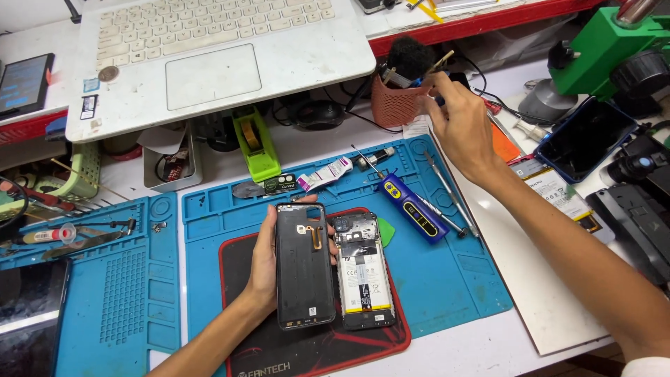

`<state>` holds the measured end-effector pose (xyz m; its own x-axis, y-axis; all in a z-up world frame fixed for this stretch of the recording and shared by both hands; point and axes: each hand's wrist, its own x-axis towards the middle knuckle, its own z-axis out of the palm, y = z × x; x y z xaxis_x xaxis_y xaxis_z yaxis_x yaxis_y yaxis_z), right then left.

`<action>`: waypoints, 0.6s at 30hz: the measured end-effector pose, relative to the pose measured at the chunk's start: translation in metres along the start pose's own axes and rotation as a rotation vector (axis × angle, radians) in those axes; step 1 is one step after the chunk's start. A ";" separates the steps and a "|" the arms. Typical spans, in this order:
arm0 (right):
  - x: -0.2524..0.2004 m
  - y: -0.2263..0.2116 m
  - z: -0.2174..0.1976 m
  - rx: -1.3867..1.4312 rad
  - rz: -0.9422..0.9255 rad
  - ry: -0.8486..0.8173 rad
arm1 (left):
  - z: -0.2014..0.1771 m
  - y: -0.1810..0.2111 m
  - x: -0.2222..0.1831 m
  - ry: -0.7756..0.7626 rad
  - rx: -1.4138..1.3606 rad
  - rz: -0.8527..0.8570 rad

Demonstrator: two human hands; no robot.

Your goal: The person cleans the back cover of a disassembled smartphone using a toothbrush. They then use a screwdriver to remove screws from the internal frame of the phone's main body.

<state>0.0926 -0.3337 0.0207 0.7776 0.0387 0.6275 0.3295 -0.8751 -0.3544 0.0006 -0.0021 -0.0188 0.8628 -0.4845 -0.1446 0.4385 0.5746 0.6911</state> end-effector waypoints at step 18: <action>0.026 0.028 -0.016 0.083 0.035 -0.126 | 0.014 0.015 -0.002 0.116 -0.032 -0.177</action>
<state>0.1137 -0.3650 0.0380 0.8486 0.0737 0.5238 0.3404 -0.8341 -0.4341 0.0015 -0.0016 0.0012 0.7940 -0.5015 -0.3436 0.5919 0.5090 0.6250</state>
